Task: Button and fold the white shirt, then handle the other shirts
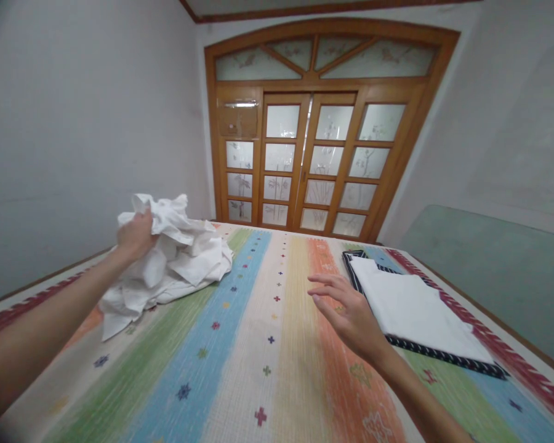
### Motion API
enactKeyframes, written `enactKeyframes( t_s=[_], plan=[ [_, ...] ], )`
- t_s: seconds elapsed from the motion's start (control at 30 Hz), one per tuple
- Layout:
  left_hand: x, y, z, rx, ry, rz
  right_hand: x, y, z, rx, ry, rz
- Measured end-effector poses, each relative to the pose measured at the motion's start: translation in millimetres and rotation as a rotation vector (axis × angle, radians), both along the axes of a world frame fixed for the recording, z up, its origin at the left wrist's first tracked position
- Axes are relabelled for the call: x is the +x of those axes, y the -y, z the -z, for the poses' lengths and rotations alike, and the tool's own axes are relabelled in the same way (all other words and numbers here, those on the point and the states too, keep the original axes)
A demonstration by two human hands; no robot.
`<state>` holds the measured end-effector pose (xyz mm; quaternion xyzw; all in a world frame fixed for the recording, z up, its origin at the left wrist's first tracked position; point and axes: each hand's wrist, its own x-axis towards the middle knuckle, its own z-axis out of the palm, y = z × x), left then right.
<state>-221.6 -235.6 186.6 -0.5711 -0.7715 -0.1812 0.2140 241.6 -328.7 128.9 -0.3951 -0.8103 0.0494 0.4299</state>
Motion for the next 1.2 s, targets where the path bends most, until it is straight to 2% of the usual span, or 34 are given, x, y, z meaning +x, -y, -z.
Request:
enactKeyframes(
  t_s=[0.07, 0.17, 0.23, 0.33, 0.47, 0.57, 0.67, 0.73, 0.83, 0.93, 1.03, 1.13, 1.2],
  plan=[
    [-1.5, -13.1, 32.1, -0.202, -0.018, 0.017, 3.4, -0.7, 0.8, -0.006, 0.027, 0.012],
    [-2.6, -26.5, 67.4, -0.222, -0.046, 0.024, 10.1, -2.7, 4.9, -0.041, 0.083, 0.044],
    [-5.1, -30.3, 78.0, -0.202, -0.066, 0.02, 18.2, -6.4, 11.2, -0.076, 0.148, 0.074],
    [-13.3, -29.6, 79.0, -0.197, -0.063, 0.046, 40.8, -17.7, 26.7, -0.1, 0.26, 0.164],
    [-28.6, -20.9, 77.3, -0.171, -0.004, 0.128, 89.7, -40.0, 57.1, -0.05, 0.372, 0.404],
    [-36.3, -12.2, 83.9, -0.017, 0.005, 0.219, 125.7, -52.5, 82.1, -0.072, 0.468, 0.613],
    [-34.7, -3.6, 88.9, 0.209, 0.002, 0.323, 146.0, -55.6, 100.5, -0.272, 0.522, 0.744],
    [-26.9, 2.4, 86.1, 0.361, 0.048, 0.382, 148.8, -53.6, 104.8, -0.393, 0.564, 0.77],
    [-5.3, 12.5, 74.1, 0.553, 0.108, 0.498, 141.0, -48.7, 99.5, -0.455, 0.653, 0.826],
    [25.7, 22.1, 65.9, 0.621, 0.101, 0.609, 127.0, -46.1, 89.7, -0.471, 0.692, 0.911],
    [61.7, 27.6, 74.4, 0.518, 0.136, 0.724, 115.3, -46.7, 85.0, -0.477, 0.666, 0.977],
    [95.6, 27.8, 100.3, 0.165, 0.156, 0.935, 110.9, -49.8, 85.6, -0.492, 0.68, 1.028],
    [113.8, 26.9, 121.3, -0.068, 0.166, 1.024, 113.0, -52.8, 86.3, -0.491, 0.693, 1.052]
  ],
)
